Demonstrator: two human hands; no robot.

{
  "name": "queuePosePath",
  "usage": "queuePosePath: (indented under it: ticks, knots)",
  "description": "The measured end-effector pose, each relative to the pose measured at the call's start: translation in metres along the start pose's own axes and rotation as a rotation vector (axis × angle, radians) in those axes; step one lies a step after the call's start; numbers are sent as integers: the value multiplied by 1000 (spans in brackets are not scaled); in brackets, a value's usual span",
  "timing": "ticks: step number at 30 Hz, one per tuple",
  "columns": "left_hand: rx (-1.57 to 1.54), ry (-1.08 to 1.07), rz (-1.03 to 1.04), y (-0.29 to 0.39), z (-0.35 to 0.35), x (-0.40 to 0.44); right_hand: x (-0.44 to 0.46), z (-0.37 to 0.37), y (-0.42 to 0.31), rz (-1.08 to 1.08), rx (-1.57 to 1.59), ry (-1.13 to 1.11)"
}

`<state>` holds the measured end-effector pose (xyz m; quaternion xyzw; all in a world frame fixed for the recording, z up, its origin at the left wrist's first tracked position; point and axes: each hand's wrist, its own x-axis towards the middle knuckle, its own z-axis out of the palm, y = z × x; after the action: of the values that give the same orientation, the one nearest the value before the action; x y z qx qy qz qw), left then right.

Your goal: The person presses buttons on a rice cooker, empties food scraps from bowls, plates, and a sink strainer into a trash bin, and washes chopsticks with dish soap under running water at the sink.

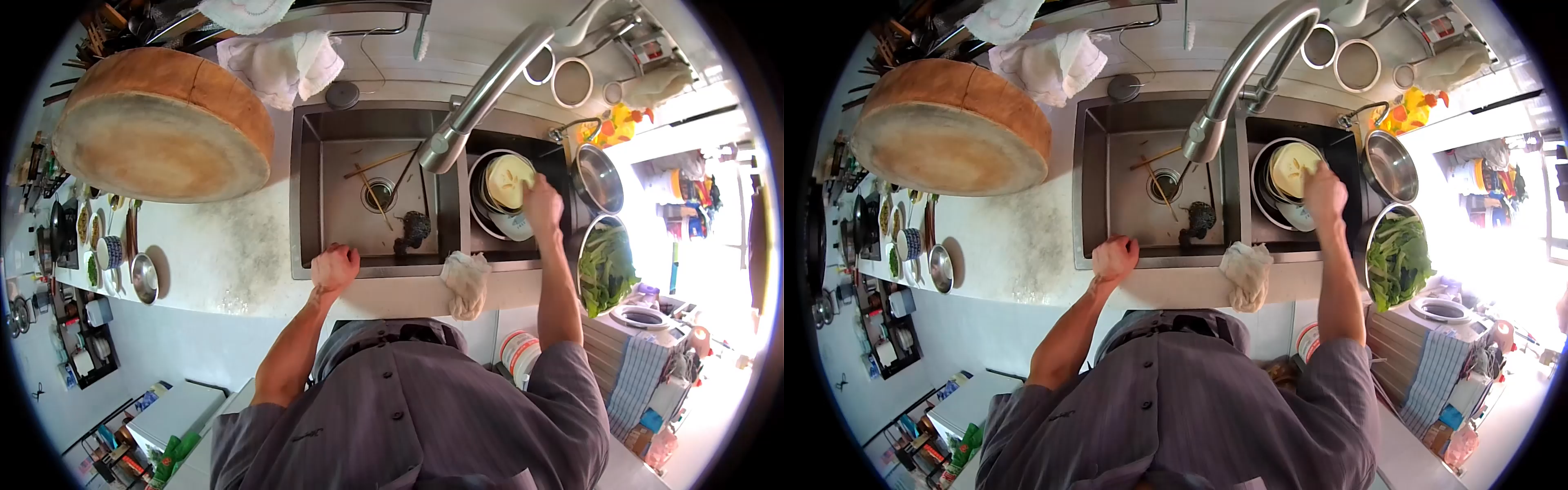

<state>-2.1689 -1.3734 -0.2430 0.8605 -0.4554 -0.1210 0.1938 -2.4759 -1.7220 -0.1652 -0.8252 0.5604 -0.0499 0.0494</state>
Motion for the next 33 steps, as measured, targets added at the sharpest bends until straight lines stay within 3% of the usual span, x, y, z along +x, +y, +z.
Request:
queuePosePath:
  ticks: [1,3,5,7,9,10,14,18,21,23,25,28,30,33]
  knots:
    - [-3,3,1,1,0,1,-3,5,-28,-109,149,62]
    - [-1,9,-3,1,1,2,-4,36,-81,-429,129,-37]
    - [14,6,32,-2,1,2,4,86,-131,-332,107,-355]
    - [6,1,12,-1,0,1,10,130,-158,-375,11,-485]
    - [-4,-8,-17,0,-1,4,25,233,-156,-283,174,-410]
    - [-13,-18,-12,0,-2,5,22,241,-168,-165,331,-327]
    - [-53,-6,-20,2,-4,7,33,288,-167,-344,-234,-522]
    - [-56,-40,-33,3,-8,4,32,259,-173,-157,-140,-581]
    - [-48,-10,-26,3,-9,11,39,250,-178,142,114,-498]
    - [-92,-6,-22,2,-8,9,45,301,-151,311,590,-366]
    - [-84,0,-15,3,-8,9,50,356,-130,394,826,-290]
    - [-56,-19,-6,0,-6,7,60,387,-136,120,1193,-182]
    - [-37,-43,-8,-4,-4,8,61,330,-183,90,251,-147]
    - [-48,-42,-2,-3,-5,8,67,304,-206,187,223,-347]
